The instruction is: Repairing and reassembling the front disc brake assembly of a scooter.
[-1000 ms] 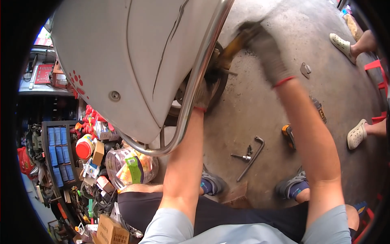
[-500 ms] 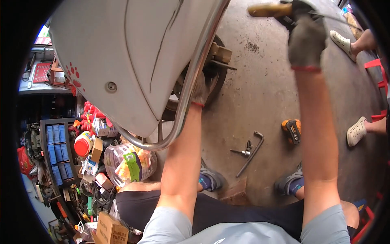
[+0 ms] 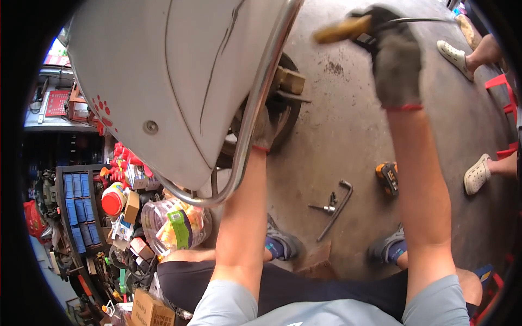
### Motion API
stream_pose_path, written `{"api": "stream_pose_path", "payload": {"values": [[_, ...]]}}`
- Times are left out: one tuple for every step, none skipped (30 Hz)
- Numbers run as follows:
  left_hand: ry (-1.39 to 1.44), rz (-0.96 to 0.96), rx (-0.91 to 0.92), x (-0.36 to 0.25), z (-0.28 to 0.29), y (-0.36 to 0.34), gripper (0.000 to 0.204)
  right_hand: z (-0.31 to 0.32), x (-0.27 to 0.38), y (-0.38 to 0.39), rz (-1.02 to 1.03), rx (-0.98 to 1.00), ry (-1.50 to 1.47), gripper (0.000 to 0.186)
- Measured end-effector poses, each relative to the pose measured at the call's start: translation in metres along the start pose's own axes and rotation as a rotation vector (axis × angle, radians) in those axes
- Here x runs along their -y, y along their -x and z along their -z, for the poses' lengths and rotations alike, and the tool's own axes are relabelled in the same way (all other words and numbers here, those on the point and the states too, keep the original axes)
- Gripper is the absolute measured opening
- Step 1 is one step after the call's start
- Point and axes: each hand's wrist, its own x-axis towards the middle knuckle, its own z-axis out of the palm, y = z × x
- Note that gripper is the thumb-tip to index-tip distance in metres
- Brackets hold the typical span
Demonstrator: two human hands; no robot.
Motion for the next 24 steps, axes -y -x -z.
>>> {"api": "stream_pose_path", "payload": {"values": [[0.002, 0.004, -0.001, 0.003, 0.001, -0.001, 0.024, 0.011, 0.013, -0.008, -0.131, -0.141, -0.116, 0.024], [0.053, 0.043, -0.02, 0.006, 0.005, -0.002, 0.024, 0.01, -0.003, 0.006, -0.069, -0.013, 0.101, 0.023], [0.107, 0.081, -0.014, 0.012, 0.003, -0.012, 0.024, 0.01, -0.03, 0.021, 0.014, 0.106, 0.328, 0.023], [0.002, -0.002, 0.07, 0.009, 0.018, -0.012, 0.023, -0.021, -0.055, 0.045, -0.118, 0.134, 0.43, 0.019], [0.001, 0.0, 0.073, 0.006, 0.021, -0.01, 0.023, -0.018, -0.059, 0.04, -0.337, 0.172, 0.381, 0.017], [0.023, 0.022, 0.085, 0.006, 0.022, -0.011, 0.022, -0.009, -0.05, 0.032, -0.339, 0.065, 0.253, 0.017], [0.04, 0.046, 0.091, 0.004, 0.022, -0.009, 0.022, -0.001, -0.033, 0.024, -0.345, -0.04, 0.12, 0.016], [0.041, 0.049, 0.101, 0.004, 0.017, -0.01, 0.022, 0.013, -0.02, 0.014, -0.246, -0.078, 0.067, 0.028], [0.112, 0.093, 0.074, 0.001, 0.013, -0.007, 0.023, 0.017, -0.008, 0.008, -0.215, -0.199, 0.054, 0.03], [0.187, 0.134, 0.051, 0.001, 0.008, -0.006, 0.023, 0.025, -0.005, 0.005, -0.24, -0.236, 0.075, 0.031], [0.187, 0.132, 0.051, 0.003, 0.004, -0.003, 0.023, 0.034, -0.002, 0.004, -0.265, -0.274, 0.096, 0.031], [0.247, 0.13, 0.142, 0.003, 0.001, 0.0, 0.026, 0.036, -0.004, 0.009, -0.291, -0.287, 0.13, 0.03], [0.306, 0.129, 0.234, 0.001, 0.0, 0.001, 0.028, 0.037, -0.006, 0.014, -0.288, -0.287, 0.124, 0.03], [0.3, 0.126, 0.237, -0.001, -0.001, 0.0, 0.028, 0.038, -0.009, 0.02, -0.324, -0.269, 0.119, 0.029], [0.34, 0.158, 0.247, -0.001, -0.001, 0.0, 0.032, 0.04, -0.01, 0.028, -0.362, -0.256, 0.123, 0.029], [0.38, 0.19, 0.256, -0.002, -0.002, 0.0, 0.036, 0.04, -0.011, 0.034, -0.358, -0.257, 0.138, 0.027], [0.381, 0.195, 0.259, -0.001, -0.002, -0.001, 0.036, 0.042, -0.011, 0.041, -0.357, -0.262, 0.141, 0.027], [0.46, 0.231, 0.236, -0.005, -0.006, -0.001, 0.038, 0.041, -0.008, 0.049, -0.38, -0.214, 0.185, 0.027], [0.54, 0.267, 0.213, -0.008, -0.01, 0.0, 0.039, 0.041, -0.006, 0.057, -0.402, -0.164, 0.229, 0.027], [0.541, 0.266, 0.213, -0.009, -0.011, 0.002, 0.039, 0.042, -0.004, 0.068, -0.393, -0.102, 0.294, 0.025], [0.478, 0.226, 0.28, -0.009, -0.014, 0.004, 0.04, 0.044, -0.004, 0.079, -0.39, -0.098, 0.292, 0.025], [0.415, 0.185, 0.345, -0.01, -0.018, 0.006, 0.04, 0.046, -0.006, 0.09, -0.358, -0.016, 0.358, 0.026], [0.415, 0.181, 0.346, -0.011, -0.023, 0.007, 0.04, 0.047, -0.005, 0.101, -0.326, 0.066, 0.424, 0.027], [0.39, 0.179, 0.399, -0.012, -0.029, 0.009, 0.039, 0.044, 0.003, 0.111, -0.323, 0.069, 0.423, 0.027]]}}
